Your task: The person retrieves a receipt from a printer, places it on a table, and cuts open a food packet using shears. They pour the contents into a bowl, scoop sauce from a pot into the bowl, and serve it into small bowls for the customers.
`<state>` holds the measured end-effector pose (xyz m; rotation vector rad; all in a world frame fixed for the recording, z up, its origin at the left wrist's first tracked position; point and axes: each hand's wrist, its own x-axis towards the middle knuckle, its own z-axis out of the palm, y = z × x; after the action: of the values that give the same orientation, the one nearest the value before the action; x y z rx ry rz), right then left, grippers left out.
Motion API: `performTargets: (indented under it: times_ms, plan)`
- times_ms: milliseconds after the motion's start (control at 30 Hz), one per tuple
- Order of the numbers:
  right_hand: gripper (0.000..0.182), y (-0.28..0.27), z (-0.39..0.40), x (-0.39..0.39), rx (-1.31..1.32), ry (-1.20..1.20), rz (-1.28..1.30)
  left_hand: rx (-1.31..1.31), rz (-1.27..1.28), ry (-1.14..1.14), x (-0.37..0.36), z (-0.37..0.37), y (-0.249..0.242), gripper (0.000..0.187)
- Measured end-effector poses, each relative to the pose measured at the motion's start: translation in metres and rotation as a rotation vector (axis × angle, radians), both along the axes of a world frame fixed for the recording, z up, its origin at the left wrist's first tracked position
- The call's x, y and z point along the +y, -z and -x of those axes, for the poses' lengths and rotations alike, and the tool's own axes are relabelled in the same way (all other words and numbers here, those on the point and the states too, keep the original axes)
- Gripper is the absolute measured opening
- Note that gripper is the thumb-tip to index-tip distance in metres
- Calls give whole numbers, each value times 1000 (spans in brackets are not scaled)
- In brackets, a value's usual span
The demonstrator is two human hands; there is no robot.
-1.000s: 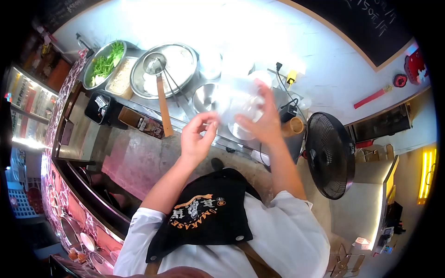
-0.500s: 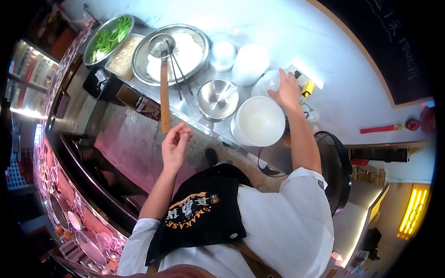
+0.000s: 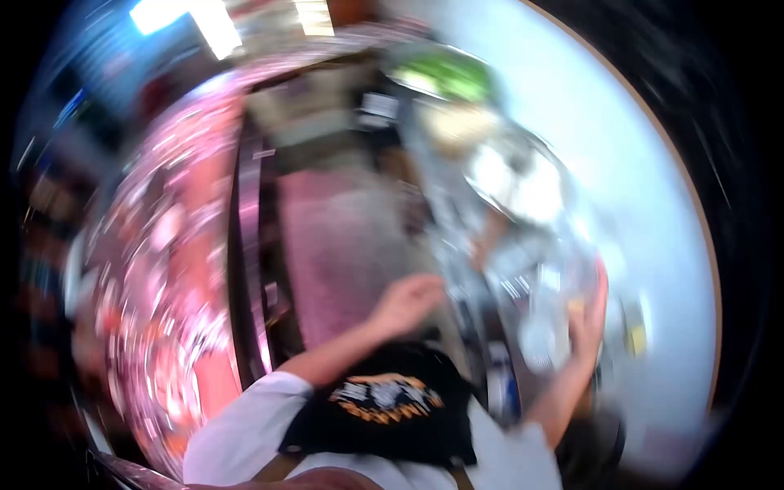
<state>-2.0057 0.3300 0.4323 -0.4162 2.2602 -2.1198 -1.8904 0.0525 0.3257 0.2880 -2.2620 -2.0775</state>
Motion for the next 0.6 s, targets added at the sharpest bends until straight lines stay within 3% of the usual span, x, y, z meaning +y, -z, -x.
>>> performTargets:
  times_ms: [33, 67, 133, 200, 267, 400, 467, 533, 600]
  plan:
    - [101, 15, -6, -44, -20, -151, 29, 8, -175, -14, -14, -12, 6, 34]
    - [107, 30, -11, -86, -48, -301, 56, -31, -51, 6, -38, -24, -9, 38]
    - [108, 74, -27, -165, -157, -590, 41, -11, -196, -123, -73, -55, -6, 37]
    - [112, 69, -70, -233, -406, -1027, 223, -2, -270, -249, -101, -93, 2, 35]
    - [113, 65, -113, -290, -457, -1219, 193, 267, -126, -579, -128, -139, 41, 31]
    - [117, 72, -187, -377, -469, -1543, 17, 50, -173, -861, -163, -267, 22, 29]
    - [111, 87, -226, -419, -449, -1689, -22, 343, -397, -1027, -168, -307, 61, 24]
    - [91, 106, -266, -450, -573, -1818, -185, 280, -516, -1260, -156, -354, 69, 25]
    - [82, 139, -304, -487, -664, -1960, -119, 288, -531, -1551, -152, -402, 85, 26]
